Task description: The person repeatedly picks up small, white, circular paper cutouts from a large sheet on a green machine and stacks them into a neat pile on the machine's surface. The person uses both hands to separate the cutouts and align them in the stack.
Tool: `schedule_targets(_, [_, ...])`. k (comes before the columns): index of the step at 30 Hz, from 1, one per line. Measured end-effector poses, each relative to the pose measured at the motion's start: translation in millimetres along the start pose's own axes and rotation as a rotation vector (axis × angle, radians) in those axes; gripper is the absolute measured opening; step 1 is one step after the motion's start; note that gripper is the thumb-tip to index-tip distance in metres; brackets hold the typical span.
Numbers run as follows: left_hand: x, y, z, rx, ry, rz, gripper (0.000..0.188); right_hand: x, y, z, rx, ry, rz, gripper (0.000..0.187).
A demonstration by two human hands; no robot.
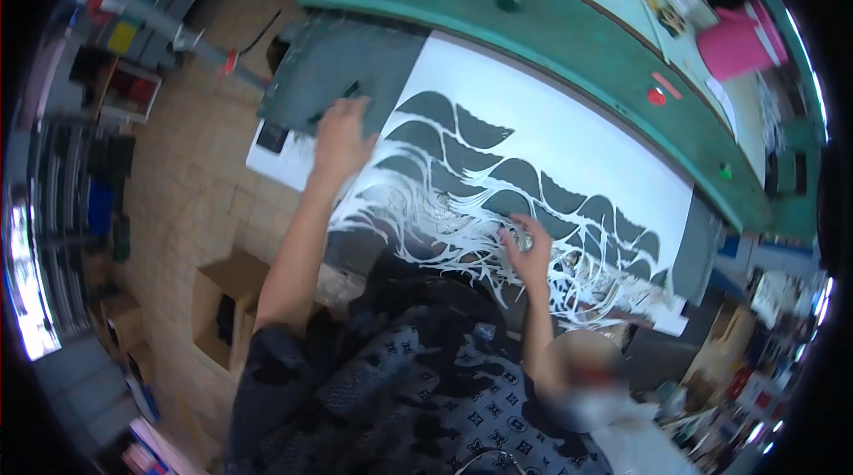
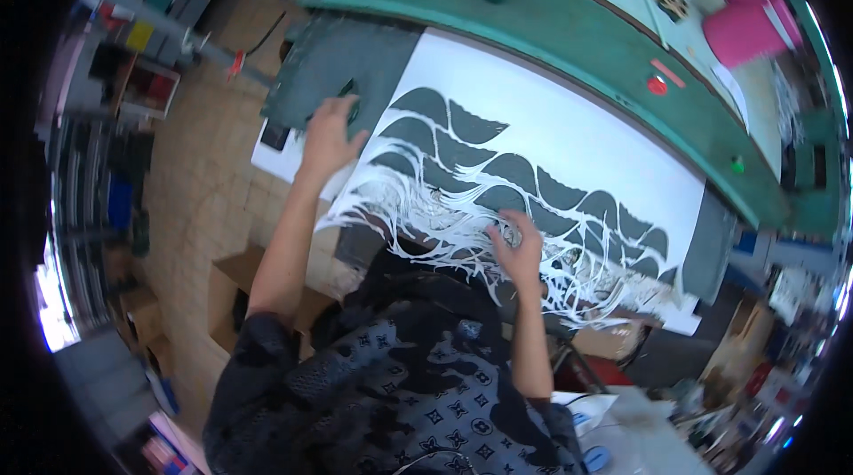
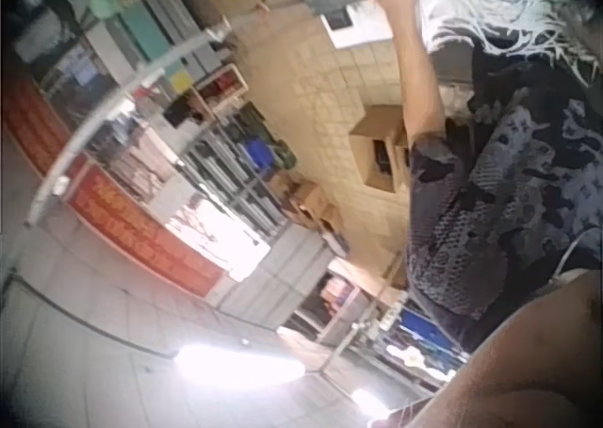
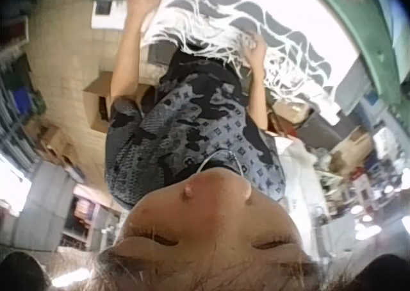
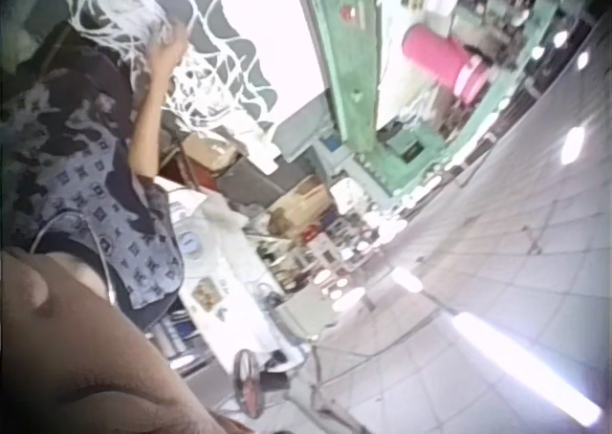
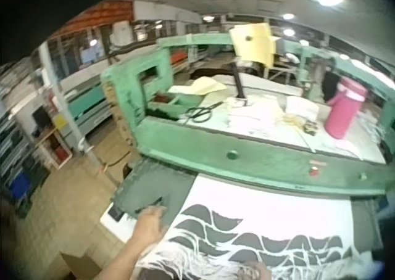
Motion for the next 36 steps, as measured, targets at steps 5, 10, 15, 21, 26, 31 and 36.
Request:
schedule_targets(5, [-57.1,-39.3,100.6,-0.207,0.158,0.338,0.097,-71.5,17.1,-29.9,0.196,0.095,-0.182,0.035])
schedule_targets(10, [-76.3,-20.1,48.0,-0.034,0.136,0.237,0.098,-117.4,30.7,-55.2,0.267,-0.018,-0.116,0.048])
schedule_targets(15, [-81.3,-59.8,-96.6,1.104,0.359,0.324,0.082,-128.4,36.3,-98.2,-0.007,-0.152,-0.081,0.069])
schedule_targets(21, [-60.4,-197.3,-185.6,1.271,0.906,0.352,0.077,-138.3,45.1,-125.0,-0.302,-0.036,-0.088,0.087])
schedule_targets(26, [-35.3,-194.9,-175.0,0.889,0.624,0.414,0.073,-139.7,51.4,-93.6,0.103,0.118,-0.175,0.097])
schedule_targets(31, [-31.9,-191.5,-144.4,0.398,-0.106,0.12,0.058,-141.7,34.4,-126.7,0.215,0.097,-0.16,0.065])
schedule_targets(36, [-28.4,-214.7,-129.4,0.428,-0.119,0.201,0.038,-138.9,43.5,-104.4,0.13,0.065,-0.18,0.039])
Point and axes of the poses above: each hand's wrist, its own x-axis away from the middle knuckle, its own y-axis out of the back of the hand, z = x × y, the point moved 2 cm from there along -x, towards the middle knuckle, and after that the axes turned 5 degrees about x, right-handed, at the moved point
